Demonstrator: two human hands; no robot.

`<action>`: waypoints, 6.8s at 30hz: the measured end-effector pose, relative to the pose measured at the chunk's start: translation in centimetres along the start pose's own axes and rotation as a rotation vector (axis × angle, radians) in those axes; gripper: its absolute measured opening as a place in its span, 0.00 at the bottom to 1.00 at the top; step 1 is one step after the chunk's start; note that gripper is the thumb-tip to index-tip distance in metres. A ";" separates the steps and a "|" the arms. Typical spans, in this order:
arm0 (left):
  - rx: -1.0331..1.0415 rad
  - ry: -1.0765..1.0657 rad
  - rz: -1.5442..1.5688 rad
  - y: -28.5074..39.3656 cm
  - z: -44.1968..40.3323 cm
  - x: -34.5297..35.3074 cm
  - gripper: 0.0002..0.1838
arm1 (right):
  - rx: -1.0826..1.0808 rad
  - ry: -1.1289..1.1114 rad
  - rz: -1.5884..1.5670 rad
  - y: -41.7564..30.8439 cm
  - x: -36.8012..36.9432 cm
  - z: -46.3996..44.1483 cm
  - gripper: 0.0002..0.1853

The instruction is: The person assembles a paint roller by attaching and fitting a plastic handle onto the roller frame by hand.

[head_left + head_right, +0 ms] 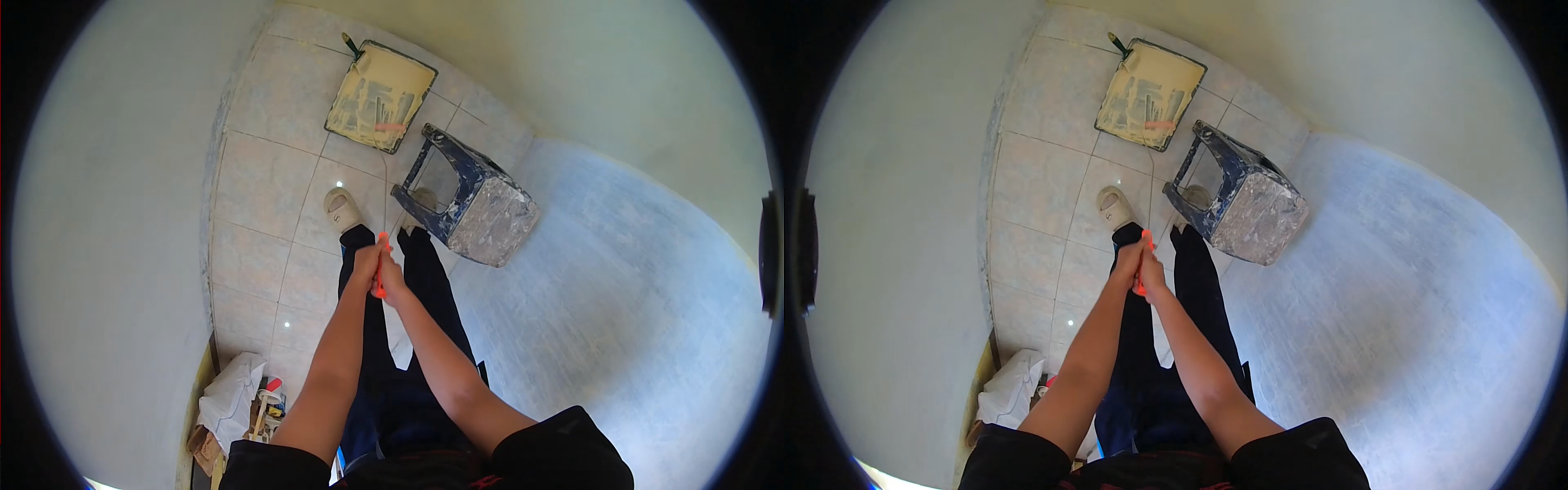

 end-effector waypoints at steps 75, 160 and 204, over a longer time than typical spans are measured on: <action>0.437 -0.587 -0.380 2.3 13.4 22.3 0.21 | -0.280 -0.050 -0.464 -6.8 -17.2 21.9 0.26; 0.630 -0.879 -0.782 -2.2 25.1 44.7 0.28 | -0.581 0.022 -0.353 -11.0 -39.6 33.4 0.29; 0.208 -0.950 -0.529 -0.8 28.1 40.7 0.22 | -0.561 -0.114 -0.318 -9.1 -34.5 38.5 0.21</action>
Point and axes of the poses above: each hand's wrist, its own z-axis away from the middle knuckle, its own x-axis out of the palm, y = z × x, the point moved 4 cm from there along -z, towards the middle knuckle, and after that the axes turned 10 degrees about z, right-handed, at the moved point
